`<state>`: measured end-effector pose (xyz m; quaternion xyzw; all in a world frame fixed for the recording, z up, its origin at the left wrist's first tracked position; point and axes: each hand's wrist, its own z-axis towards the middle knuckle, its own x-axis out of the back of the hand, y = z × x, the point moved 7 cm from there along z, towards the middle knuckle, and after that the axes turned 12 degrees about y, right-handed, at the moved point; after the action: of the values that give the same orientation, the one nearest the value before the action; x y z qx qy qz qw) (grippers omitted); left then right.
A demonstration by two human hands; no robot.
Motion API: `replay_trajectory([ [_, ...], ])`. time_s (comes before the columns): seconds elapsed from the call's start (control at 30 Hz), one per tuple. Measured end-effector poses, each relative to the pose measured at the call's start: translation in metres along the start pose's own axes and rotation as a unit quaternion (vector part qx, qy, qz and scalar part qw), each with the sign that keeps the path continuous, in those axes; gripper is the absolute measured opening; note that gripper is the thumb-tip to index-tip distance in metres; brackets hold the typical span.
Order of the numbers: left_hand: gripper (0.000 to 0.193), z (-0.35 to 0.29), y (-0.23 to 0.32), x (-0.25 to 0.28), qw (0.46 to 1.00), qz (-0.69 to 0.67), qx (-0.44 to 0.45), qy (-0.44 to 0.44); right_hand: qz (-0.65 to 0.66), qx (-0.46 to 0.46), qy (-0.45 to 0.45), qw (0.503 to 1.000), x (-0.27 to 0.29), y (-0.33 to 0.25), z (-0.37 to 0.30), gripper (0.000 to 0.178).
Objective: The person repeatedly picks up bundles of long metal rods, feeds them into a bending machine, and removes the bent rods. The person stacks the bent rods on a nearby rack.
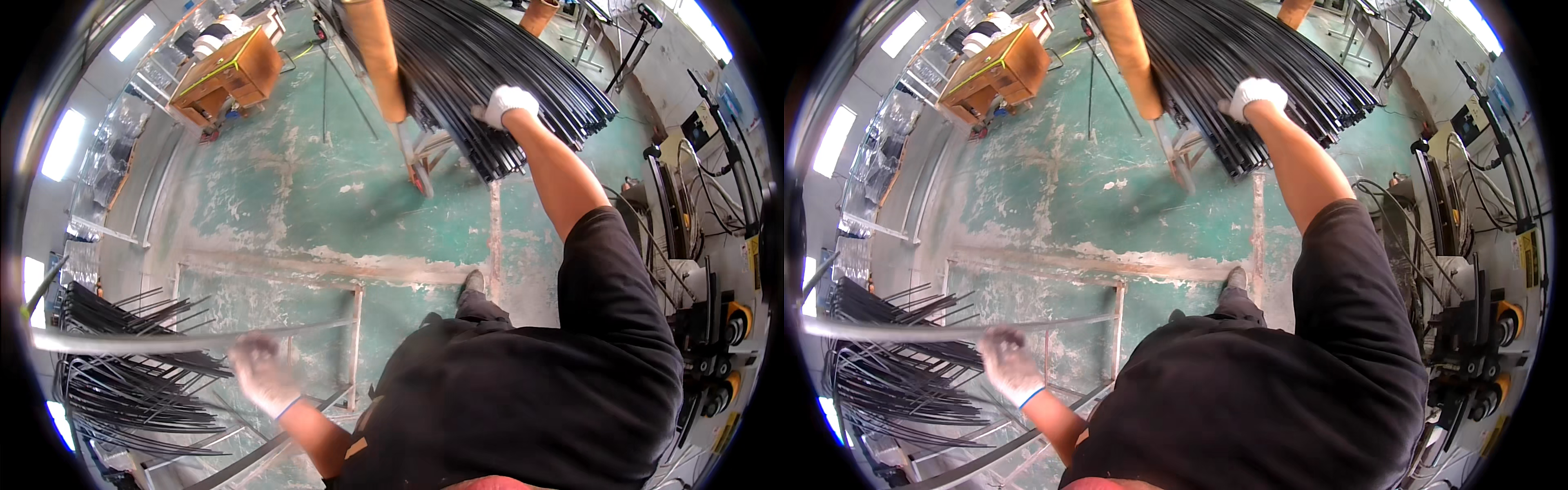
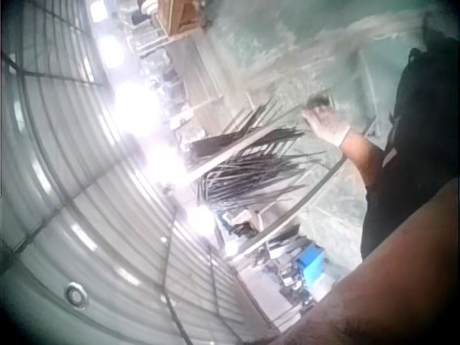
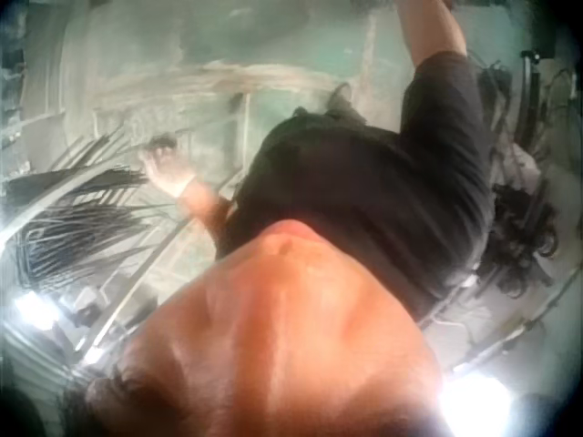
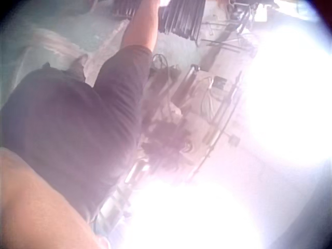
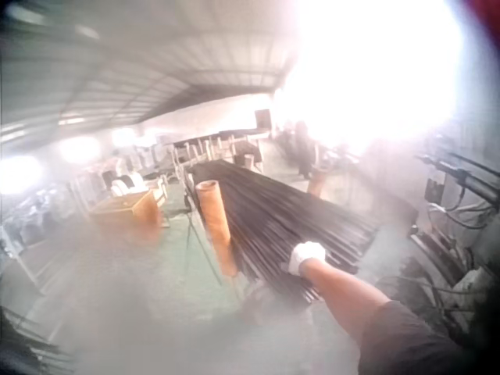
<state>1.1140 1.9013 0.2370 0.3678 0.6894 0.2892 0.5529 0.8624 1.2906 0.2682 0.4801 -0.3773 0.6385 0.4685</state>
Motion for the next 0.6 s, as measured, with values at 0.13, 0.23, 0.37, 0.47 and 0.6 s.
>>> replay_trajectory([
  [0.13,0.026,-0.001,-0.116,-0.100,0.978,0.054,0.154,-0.127,0.043,0.039,-0.071,0.996,-0.036,0.005,0.034,0.051],
  [0.23,0.022,-0.026,-0.173,-0.200,0.964,0.082,0.171,-0.187,0.104,0.044,-0.090,0.990,-0.052,0.012,0.043,0.046],
  [0.37,0.020,-0.091,-0.212,-0.308,0.944,0.110,0.186,-0.249,0.150,0.038,-0.165,0.974,-0.059,0.032,0.068,0.055],
  [0.47,0.019,-0.106,-0.239,-0.334,0.923,0.130,0.208,-0.297,0.216,0.017,-0.170,0.961,-0.067,0.059,0.091,0.061],
  [0.6,0.014,-0.091,-0.276,-0.332,0.917,0.184,0.227,-0.272,0.313,-0.039,-0.224,0.922,-0.077,0.077,0.100,0.051],
])
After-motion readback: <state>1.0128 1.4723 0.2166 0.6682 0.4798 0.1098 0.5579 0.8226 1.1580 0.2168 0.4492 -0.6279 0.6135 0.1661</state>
